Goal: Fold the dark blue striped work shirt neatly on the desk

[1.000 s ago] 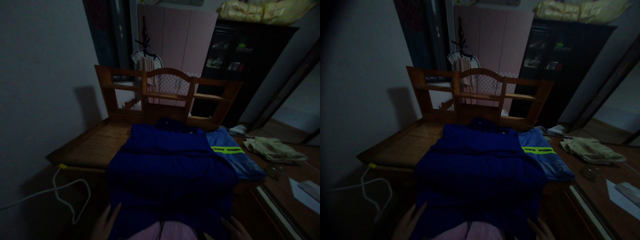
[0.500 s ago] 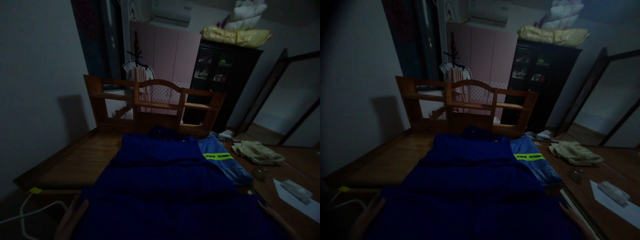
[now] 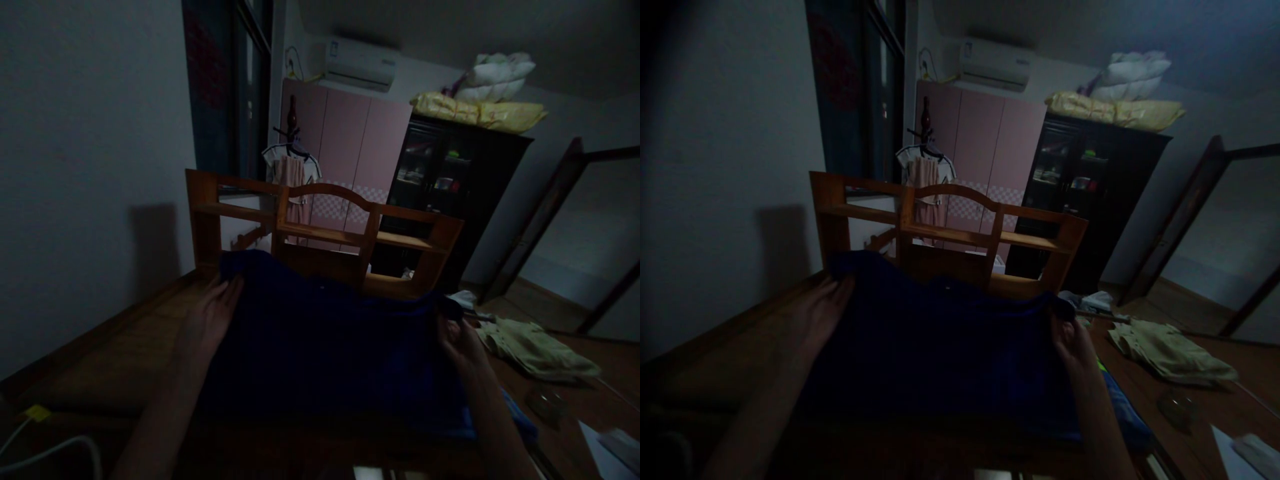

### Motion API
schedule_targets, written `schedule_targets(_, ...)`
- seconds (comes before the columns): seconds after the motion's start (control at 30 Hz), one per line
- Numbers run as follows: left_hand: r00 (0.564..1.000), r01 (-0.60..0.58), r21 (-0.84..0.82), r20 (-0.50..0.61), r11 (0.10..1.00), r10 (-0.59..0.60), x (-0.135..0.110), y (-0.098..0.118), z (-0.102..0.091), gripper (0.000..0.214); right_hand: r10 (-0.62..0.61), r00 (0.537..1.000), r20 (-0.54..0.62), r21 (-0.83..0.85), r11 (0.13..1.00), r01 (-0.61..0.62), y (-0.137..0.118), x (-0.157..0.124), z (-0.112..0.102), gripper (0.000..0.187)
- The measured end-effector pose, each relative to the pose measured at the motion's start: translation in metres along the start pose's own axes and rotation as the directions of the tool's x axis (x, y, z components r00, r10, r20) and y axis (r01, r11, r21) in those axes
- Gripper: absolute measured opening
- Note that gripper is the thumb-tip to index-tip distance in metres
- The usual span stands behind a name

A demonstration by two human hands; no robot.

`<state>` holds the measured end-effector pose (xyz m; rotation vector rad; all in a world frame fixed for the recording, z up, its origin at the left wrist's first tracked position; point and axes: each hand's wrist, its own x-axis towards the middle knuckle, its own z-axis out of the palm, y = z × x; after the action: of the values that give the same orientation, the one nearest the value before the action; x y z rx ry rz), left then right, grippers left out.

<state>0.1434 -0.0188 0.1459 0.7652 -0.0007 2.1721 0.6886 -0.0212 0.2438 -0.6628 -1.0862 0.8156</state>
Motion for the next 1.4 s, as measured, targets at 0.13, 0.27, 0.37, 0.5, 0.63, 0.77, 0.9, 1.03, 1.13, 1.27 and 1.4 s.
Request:
schedule_targets(0.13,0.996,0.04,0.509,0.051,0.86,-0.077,0.07,-0.047,0.006,0.038,0.032,0.999,0.037,-0.14,0.99,-0.027,0.032,0.071,0.039,0.028)
schedule_targets(0.27,0.98,0.121,0.731,0.021,0.671,-0.199,0.09,-0.091,-0.031,0.077,0.033,0.99,0.135,-0.317,0.948,0.011,0.078,0.092,0.038,0.045)
schedule_targets(0.37,0.972,0.019,0.841,0.111,0.541,-0.208,0.092,-0.107,-0.045,0.092,-0.009,0.978,0.207,-0.435,0.895,0.101,0.1,0.091,0.036,0.056)
schedule_targets(0.5,0.896,-0.421,0.907,0.414,-0.006,-0.161,0.084,-0.136,-0.003,0.072,-0.166,0.864,0.476,-0.745,0.445,0.496,0.111,0.085,0.06,0.067)
schedule_targets(0.63,0.735,-0.673,0.711,0.609,-0.207,-0.299,0.056,-0.19,0.057,0.064,-0.081,0.746,0.661,-0.75,-0.05,0.66,0.123,0.086,0.094,0.061)
schedule_targets(0.77,0.688,-0.71,0.659,0.574,-0.249,-0.444,0.048,-0.22,0.047,0.062,0.031,0.808,0.588,-0.798,-0.14,0.586,0.141,0.1,0.068,0.062)
schedule_targets(0.9,0.748,-0.649,0.689,0.502,-0.323,-0.434,0.079,-0.205,-0.012,0.061,-0.057,0.886,0.461,-0.881,-0.155,0.448,0.151,0.118,0.005,0.063)
schedule_targets(1.03,0.79,-0.612,0.677,0.501,-0.408,-0.353,0.112,-0.185,-0.055,0.06,-0.106,0.913,0.395,-0.913,-0.155,0.377,0.156,0.131,-0.023,0.066)
schedule_targets(1.13,0.837,-0.548,0.702,0.455,-0.455,-0.304,0.127,-0.177,-0.074,0.06,-0.111,0.912,0.396,-0.914,-0.147,0.379,0.159,0.135,-0.023,0.067)
schedule_targets(1.27,0.86,-0.506,0.732,0.389,-0.456,-0.33,0.139,-0.17,-0.09,0.06,-0.108,0.912,0.396,-0.914,-0.142,0.38,0.16,0.135,-0.021,0.066)
schedule_targets(1.4,0.872,-0.481,0.745,0.35,-0.462,-0.342,0.143,-0.169,-0.097,0.062,-0.103,0.908,0.405,-0.912,-0.118,0.394,0.157,0.135,-0.022,0.064)
